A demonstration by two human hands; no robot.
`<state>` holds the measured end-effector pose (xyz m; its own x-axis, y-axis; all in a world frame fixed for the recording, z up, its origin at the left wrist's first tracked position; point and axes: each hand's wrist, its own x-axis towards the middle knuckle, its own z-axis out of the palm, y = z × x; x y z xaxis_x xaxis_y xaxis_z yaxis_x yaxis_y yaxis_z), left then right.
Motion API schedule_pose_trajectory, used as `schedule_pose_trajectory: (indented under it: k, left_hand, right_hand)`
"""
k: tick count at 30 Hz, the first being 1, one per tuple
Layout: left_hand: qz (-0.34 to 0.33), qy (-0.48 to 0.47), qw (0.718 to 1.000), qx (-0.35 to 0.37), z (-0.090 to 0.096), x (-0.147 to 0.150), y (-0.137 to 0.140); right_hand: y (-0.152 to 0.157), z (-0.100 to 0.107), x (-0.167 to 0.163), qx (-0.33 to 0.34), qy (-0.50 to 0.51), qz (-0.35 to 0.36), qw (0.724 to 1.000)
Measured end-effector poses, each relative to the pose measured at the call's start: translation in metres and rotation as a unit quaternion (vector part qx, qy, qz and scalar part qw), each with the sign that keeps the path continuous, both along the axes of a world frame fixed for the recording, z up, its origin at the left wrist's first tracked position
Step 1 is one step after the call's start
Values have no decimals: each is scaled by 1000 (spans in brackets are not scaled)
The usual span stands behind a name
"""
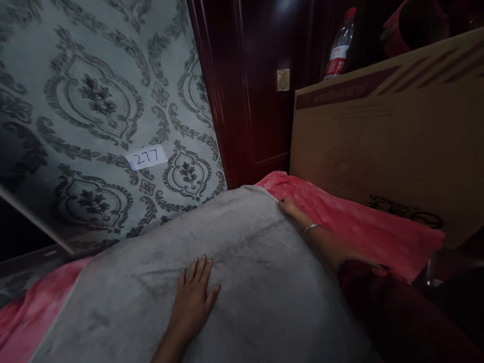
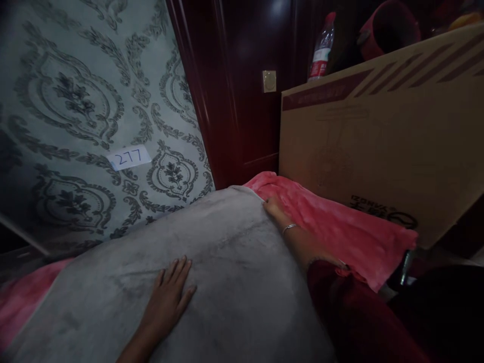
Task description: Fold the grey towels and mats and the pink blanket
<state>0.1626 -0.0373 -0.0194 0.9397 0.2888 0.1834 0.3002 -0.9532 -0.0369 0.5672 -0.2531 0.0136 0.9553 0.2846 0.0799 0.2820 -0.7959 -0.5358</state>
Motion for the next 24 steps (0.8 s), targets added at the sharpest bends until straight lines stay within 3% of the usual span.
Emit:
schedule_pose_trajectory:
  k: [9,16,24]
  left_hand:
    - [-4,-22,1000,14,-14,-3,7]
    - [-14,-19,1000,15,-18,-6,10]
    - [-8,-3,1000,3,-11,-3,6]
  right_hand:
    - [37,0,32,12,11,-6,1000]
    - [38,-16,42,-16,5,-38,999]
    - [26,-9,35,-8,-5,-18,1000]
